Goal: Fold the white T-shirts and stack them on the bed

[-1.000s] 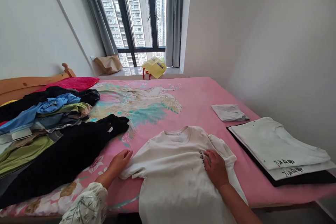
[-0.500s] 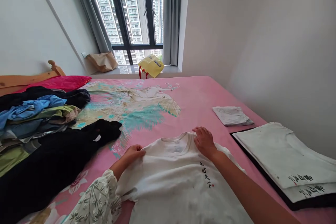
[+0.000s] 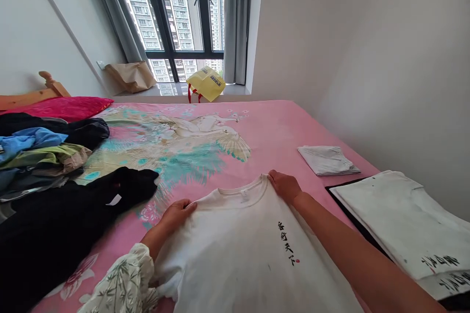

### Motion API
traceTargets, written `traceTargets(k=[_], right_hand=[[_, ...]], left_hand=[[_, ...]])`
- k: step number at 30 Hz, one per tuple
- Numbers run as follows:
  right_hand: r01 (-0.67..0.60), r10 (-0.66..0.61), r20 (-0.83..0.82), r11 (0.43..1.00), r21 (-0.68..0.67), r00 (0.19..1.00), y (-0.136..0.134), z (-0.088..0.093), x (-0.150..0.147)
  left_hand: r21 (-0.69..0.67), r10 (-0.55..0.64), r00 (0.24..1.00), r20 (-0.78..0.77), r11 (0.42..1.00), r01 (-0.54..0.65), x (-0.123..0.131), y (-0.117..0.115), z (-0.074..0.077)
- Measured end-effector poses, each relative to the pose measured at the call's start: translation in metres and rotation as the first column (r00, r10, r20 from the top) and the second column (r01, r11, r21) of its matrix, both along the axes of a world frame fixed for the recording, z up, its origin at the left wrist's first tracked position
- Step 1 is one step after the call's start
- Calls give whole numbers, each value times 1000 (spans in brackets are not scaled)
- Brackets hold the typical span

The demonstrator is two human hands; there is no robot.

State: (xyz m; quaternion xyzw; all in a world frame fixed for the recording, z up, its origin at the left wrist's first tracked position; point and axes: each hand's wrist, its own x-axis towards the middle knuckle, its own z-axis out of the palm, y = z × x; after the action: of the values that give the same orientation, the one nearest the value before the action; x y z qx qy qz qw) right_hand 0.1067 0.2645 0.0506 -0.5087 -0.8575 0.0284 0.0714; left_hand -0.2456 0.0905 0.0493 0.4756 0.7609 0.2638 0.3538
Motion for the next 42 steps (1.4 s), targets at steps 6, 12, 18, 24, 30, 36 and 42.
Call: traceTargets(k=[6, 12, 18, 24, 30, 36, 42], right_hand=[[29, -29, 25, 999, -29, 999, -5, -33, -12], [-25, 28, 79, 999, -31, 996, 3, -29, -5], [-55, 59, 121, 998, -35, 991, 34, -30, -14], [-27, 27, 92, 1000, 2, 995, 73, -42, -32], [43, -44, 63, 999, 23, 997, 99, -55, -41], [154, -150, 77, 986, -59, 986, 101, -41, -56], [108, -107, 15, 991, -73, 994, 32, -11, -89]], left_hand=[[-71, -196, 960, -201, 980, 185, 2, 32, 5], [-38, -256, 898, -358, 965, 260, 28, 53, -4], [-14, -241, 728, -642, 953, 303, 8, 64, -17], [-3, -167, 643, -747, 969, 248, -7, 106, -33], [-5, -83, 632, -771, 992, 125, -21, 138, -45], [-66, -121, 670, -732, 992, 106, -15, 148, -29], [83, -32, 604, -796, 983, 162, 41, 119, 2]])
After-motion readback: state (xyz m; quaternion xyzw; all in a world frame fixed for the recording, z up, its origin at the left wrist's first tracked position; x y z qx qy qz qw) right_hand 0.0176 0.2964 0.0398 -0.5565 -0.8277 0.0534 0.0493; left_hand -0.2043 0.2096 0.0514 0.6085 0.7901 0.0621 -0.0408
